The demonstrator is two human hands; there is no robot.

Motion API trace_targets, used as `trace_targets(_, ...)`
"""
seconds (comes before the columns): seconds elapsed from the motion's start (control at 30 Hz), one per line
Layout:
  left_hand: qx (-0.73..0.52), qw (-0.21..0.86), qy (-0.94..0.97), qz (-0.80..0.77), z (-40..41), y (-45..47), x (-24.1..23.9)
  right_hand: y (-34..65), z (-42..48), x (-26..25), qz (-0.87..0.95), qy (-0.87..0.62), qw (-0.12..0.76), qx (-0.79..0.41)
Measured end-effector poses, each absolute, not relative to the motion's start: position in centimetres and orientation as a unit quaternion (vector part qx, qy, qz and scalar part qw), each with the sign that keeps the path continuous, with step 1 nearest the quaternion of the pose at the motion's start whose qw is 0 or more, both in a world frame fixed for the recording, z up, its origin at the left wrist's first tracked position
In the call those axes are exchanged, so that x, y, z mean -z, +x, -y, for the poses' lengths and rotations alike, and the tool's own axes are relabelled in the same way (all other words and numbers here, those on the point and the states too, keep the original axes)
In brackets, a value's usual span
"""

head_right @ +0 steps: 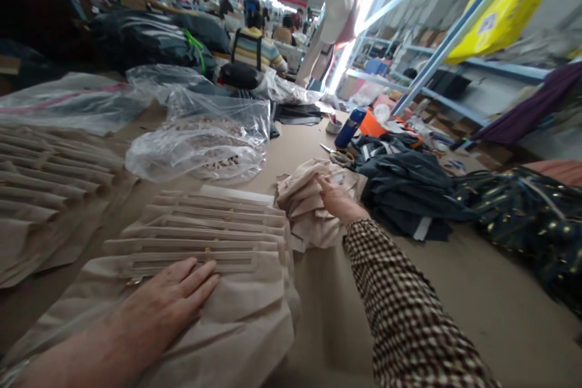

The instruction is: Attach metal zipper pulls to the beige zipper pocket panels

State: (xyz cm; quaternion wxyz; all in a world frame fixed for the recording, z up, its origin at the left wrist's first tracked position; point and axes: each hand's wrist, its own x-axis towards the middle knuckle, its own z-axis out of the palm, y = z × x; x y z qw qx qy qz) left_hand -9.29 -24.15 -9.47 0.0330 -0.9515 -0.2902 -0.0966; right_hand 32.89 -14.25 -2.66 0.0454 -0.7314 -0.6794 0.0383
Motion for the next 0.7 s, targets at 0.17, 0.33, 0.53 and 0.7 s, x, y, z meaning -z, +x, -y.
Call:
trace_targets(0.17,0.101,0.036,-0.949,0.297,24.4,-9.3,9.5,35.6,11.1,3.6,0.693,-0.712,0.11,-0.002)
trace_targets(0.33,0.084,0.03,-0.951,0.297,24.5,-9.2,8.8,36.3,11.6,6.5,0.695,-0.718,0.034,0.016)
trace_targets(0.53,0.085,0.031,-0.952,0.293,24.2,-9.0,8.8,35.1,11.4,6.5,0.7,-0.709,-0.012,0.085)
trace_targets(0.7,0.051,0.015,-0.953,0.297,24.1,-9.0,8.7,34.8,10.9,2.6,0.684,-0.716,-0.028,0.133)
